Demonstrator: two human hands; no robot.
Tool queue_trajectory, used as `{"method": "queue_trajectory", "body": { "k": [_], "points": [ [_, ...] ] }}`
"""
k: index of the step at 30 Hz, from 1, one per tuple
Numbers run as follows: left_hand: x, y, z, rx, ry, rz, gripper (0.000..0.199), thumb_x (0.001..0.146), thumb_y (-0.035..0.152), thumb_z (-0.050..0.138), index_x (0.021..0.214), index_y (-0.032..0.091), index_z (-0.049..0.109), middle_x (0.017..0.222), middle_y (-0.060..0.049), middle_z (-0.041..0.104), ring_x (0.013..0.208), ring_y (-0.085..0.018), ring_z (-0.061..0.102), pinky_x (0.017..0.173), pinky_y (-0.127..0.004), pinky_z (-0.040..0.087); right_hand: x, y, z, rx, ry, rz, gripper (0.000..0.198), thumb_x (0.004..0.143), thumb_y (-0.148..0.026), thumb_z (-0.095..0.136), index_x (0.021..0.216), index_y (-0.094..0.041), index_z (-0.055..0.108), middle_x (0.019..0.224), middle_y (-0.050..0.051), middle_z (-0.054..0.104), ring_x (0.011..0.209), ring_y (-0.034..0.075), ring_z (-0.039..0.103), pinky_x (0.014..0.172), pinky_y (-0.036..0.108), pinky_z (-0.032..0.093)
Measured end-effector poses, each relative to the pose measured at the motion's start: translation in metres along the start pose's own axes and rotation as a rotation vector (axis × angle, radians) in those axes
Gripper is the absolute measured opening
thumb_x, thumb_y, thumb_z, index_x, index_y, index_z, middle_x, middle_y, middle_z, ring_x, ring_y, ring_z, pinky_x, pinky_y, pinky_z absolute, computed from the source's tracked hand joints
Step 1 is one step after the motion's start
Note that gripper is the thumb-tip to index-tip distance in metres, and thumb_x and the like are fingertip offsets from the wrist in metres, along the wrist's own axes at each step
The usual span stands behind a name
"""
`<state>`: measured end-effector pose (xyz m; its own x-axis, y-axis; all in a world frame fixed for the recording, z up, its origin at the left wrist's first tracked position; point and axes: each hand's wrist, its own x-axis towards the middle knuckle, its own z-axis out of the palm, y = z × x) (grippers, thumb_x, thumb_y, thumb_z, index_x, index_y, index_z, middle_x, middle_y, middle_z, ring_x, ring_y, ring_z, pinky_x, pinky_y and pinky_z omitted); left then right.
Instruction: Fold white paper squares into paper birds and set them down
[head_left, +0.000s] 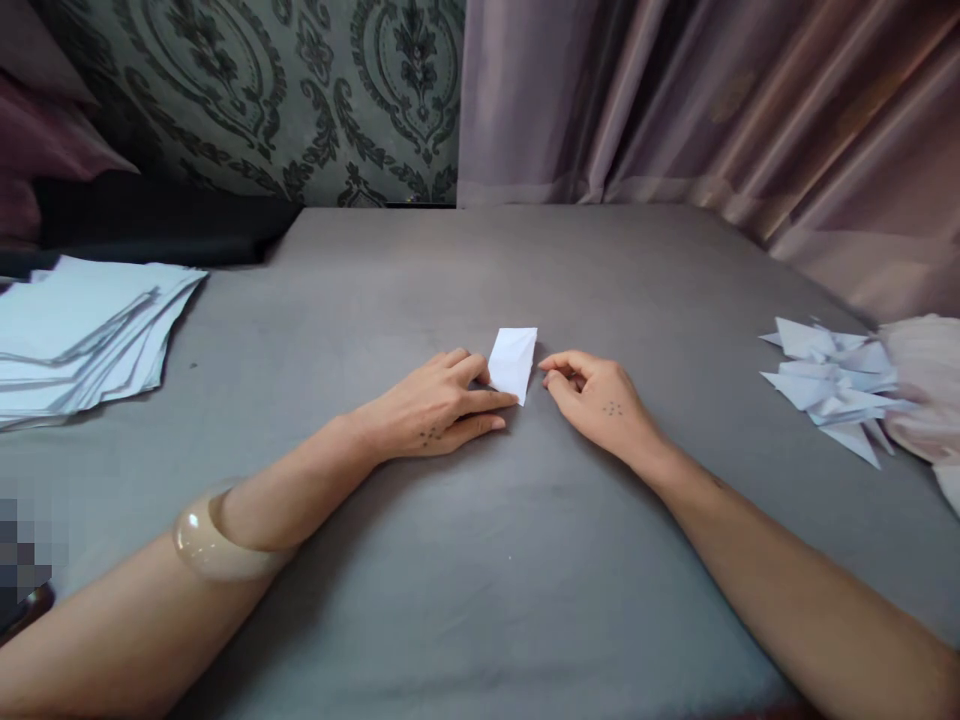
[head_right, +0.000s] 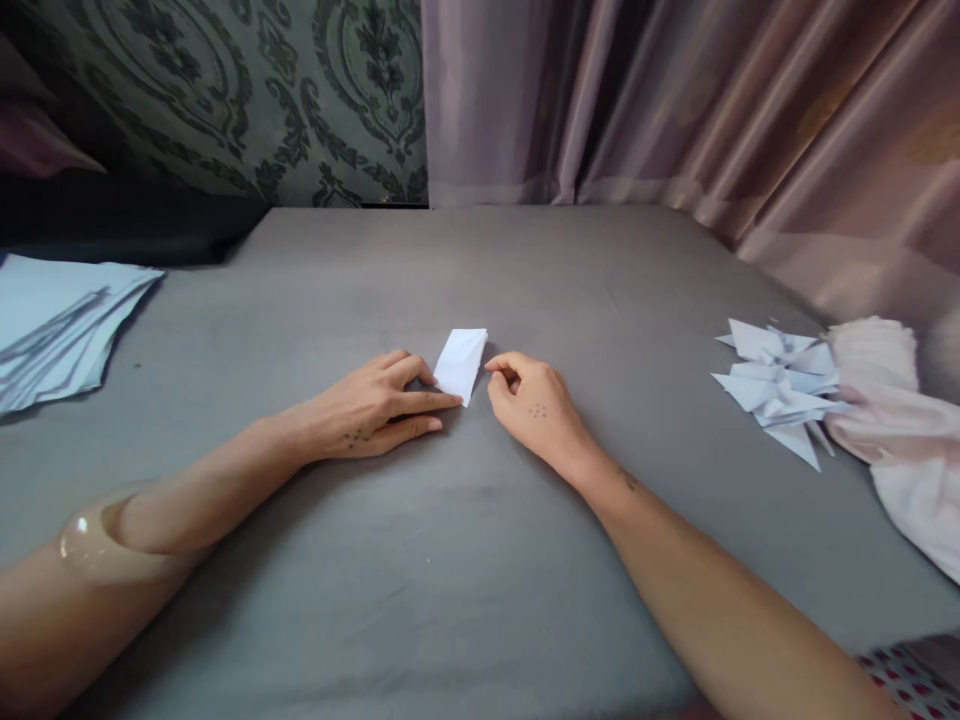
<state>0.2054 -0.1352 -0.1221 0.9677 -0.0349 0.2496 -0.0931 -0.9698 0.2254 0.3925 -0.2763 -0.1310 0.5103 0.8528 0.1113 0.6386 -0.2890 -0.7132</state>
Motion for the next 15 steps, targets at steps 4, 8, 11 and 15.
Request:
{"method": "queue_trajectory", "body": {
  "k": [4, 8, 11, 15],
  "points": [
    [-0.001, -0.003, 0.004, -0.085, 0.095, -0.054, 0.033, 0.099, 0.028, 0.039, 0.112, 0.016, 0.067, 0.102, -0.011, 0.065, 0.094, -0.02, 0.059, 0.085, -0.034, 0.049, 0.002, -0.003, 0.005, 0.054, 0.011, -0.02, 0.026, 0.08, -0.027, 0.055, 0.099, -0.019, 0.07, 0.082, 0.003, 0.072, 0.053, 0.011, 0.056, 0.058, 0.026, 0.045],
    [-0.002, -0.006, 0.002, -0.109, 0.094, -0.026, 0.029, 0.097, 0.022, 0.043, 0.102, 0.015, 0.07, 0.105, -0.012, 0.066, 0.097, -0.02, 0.06, 0.086, -0.034, 0.05, 0.002, -0.008, 0.008, 0.106, -0.001, -0.041, 0.026, 0.082, -0.03, 0.054, 0.1, -0.018, 0.069, 0.086, 0.005, 0.073, 0.056, 0.011, 0.058, 0.059, 0.026, 0.046],
    [-0.002, -0.006, 0.0, -0.117, 0.07, -0.004, 0.028, 0.096, 0.021, 0.044, 0.099, 0.014, 0.071, 0.101, -0.011, 0.067, 0.096, -0.02, 0.061, 0.085, -0.034, 0.051, 0.003, -0.011, 0.009, 0.148, 0.013, -0.002, 0.027, 0.082, -0.032, 0.054, 0.1, -0.017, 0.067, 0.085, 0.005, 0.072, 0.056, 0.011, 0.059, 0.057, 0.025, 0.046],
    [-0.002, -0.006, 0.0, -0.111, 0.09, -0.004, 0.028, 0.096, 0.02, 0.044, 0.103, 0.012, 0.069, 0.102, -0.012, 0.067, 0.097, -0.021, 0.061, 0.088, -0.035, 0.051, 0.005, -0.01, 0.008, 0.154, 0.004, 0.067, 0.028, 0.082, -0.033, 0.053, 0.1, -0.017, 0.068, 0.076, 0.003, 0.069, 0.051, 0.01, 0.055, 0.052, 0.024, 0.043]
  ]
}}
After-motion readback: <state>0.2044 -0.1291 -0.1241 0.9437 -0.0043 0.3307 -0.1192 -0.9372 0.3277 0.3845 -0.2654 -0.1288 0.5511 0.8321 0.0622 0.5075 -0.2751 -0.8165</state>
